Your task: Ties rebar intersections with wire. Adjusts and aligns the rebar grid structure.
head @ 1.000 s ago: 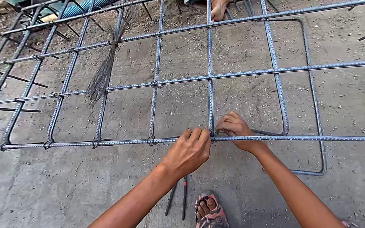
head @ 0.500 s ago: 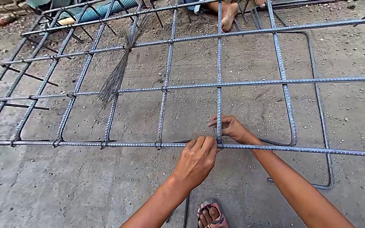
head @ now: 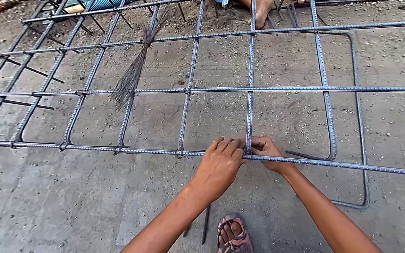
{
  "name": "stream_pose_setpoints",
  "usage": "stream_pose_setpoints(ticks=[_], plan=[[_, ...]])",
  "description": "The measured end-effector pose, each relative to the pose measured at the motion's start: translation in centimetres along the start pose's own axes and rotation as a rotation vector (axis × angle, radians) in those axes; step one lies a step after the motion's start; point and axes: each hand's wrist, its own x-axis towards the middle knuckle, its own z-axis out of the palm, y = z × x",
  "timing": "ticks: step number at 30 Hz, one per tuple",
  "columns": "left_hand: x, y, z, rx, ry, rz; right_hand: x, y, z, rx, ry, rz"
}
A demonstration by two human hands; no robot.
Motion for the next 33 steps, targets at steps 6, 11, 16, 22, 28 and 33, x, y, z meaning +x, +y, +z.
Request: stream_pose_setpoints(ticks=[6, 11, 16, 22, 28, 33], plan=[[0.9, -0.7, -2.8, -0.158, -0.27, -0.014, -1.7, 1.9, 2.1, 0.225, 0.108, -0.058], [0.9, 0.3, -3.0, 0.004, -0.276, -0.036, -2.7, 2.1, 5.1, 0.26, 0.313, -0.14], [-1.9, 2.2, -0.8, 0.14, 0.124, -0.111, -2.9, 1.0, 5.4, 0.204, 0.342, -0.079], [-4.0, 6.4, 1.4, 0.114, 0.333, -0.353, -3.6, -0.5, 6.3, 0.038, 0.401, 0.073], [-3.2, 7.6, 1.1, -0.398, 0.453, -0.522, -3.6, -1.9, 7.8, 0.04, 0.443, 0.136], [-4.3, 7.0, 0.4, -0.939, 0.469, -0.807, -1.8, -4.1, 10.3, 0.054, 0.699, 0.364]])
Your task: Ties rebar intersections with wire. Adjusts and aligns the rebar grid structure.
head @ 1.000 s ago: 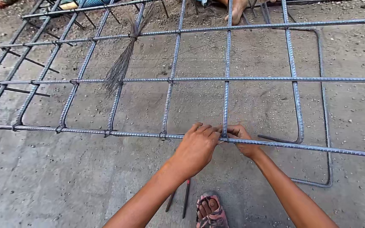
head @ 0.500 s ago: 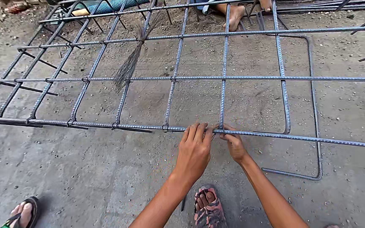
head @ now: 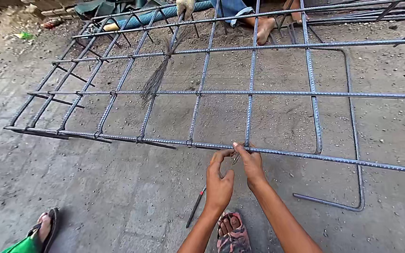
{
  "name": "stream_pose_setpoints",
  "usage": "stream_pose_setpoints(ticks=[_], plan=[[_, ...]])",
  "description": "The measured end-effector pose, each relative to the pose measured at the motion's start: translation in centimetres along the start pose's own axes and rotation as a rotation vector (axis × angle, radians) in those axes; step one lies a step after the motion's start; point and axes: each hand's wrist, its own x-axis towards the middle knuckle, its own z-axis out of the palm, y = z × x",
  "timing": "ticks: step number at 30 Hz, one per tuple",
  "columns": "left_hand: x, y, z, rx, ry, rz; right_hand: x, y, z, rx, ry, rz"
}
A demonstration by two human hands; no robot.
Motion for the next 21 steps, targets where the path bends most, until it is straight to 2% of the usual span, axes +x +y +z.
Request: stream_pose_setpoints(ticks=[3, 5, 7, 9, 11, 15, 18, 21], plan=[[-0.2, -1.5, 0.1, -0.215, 0.062, -0.198, -0.5, -0.2, 0.3, 0.062, 0.012, -0.009], [0.7, -1.4, 0.3, -0.306, -0.047, -0.378, -0.9, -0.2, 0.4, 0.105, 0.017, -0.007], [1.7, -1.2, 0.5, -0.367, -0.196, -0.438, -1.6, 0.1, 0.6, 0.107, 0.077, -0.009], [2.4, -1.3, 0.5, -0.288, -0.297, -0.346, -2.2, 0.5, 0.5, 0.037, 0.132, -0.012], [2.6, -1.3, 0.4, -0.035, -0.339, -0.214, -2.3, 0.6, 0.1, -0.106, 0.172, -0.01], [1.7, -1.0, 0.8, 0.43, -0.309, 0.056, -2.3, -0.2, -1.1, -0.418, 0.132, 0.023], [1.4, -0.4, 0.7, 0.563, -0.33, 0.096, -2.3, -0.4, -1.8, -0.543, 0.001, 0.044], [1.6, -1.0, 0.7, 0.519, -0.287, 0.155, -2.5, -1.2, -1.8, -0.663, -0.11, -0.008]])
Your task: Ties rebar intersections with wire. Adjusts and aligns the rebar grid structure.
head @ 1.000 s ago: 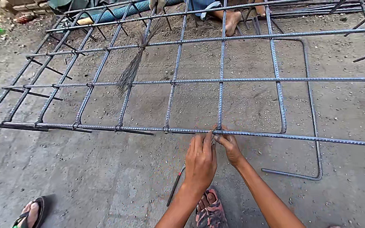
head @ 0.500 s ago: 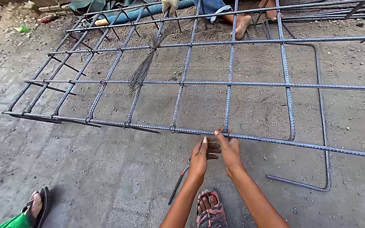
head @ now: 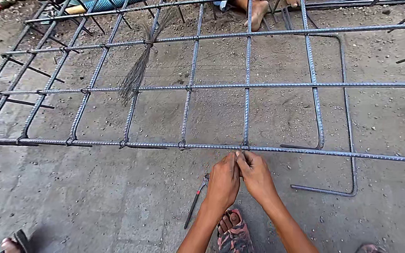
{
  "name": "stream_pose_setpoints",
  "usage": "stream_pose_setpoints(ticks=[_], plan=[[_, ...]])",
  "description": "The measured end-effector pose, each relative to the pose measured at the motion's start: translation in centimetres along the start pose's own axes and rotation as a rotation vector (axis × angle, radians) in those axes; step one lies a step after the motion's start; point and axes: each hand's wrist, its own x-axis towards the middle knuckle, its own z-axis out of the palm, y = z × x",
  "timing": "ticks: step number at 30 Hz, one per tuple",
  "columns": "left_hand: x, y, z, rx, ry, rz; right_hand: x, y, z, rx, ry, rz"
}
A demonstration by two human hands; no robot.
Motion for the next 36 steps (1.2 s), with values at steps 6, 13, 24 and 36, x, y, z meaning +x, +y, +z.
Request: stream_pose_setpoints(ticks=[6, 13, 24, 36], plan=[[0.0, 0.0, 0.5, 0.007, -0.199, -0.116, -1.1, -1.9, -1.6, -0.28, -0.028, -0.037], [0.6, 3.1, -0.2, 0.385, -0.287, -0.224, -1.6, -2.8, -2.3, -0.59, -0.082, -0.056], [1.0, 1.3, -0.5, -0.25, -0.146, -0.307, -0.3, 2.8, -0.5, -0.695, 0.299, -0.559], [1.0, 5.0, -0.3, -0.252, -0.161, -0.416, 1.7, 5.9, 3.6, -0.364, 0.658, -0.701]])
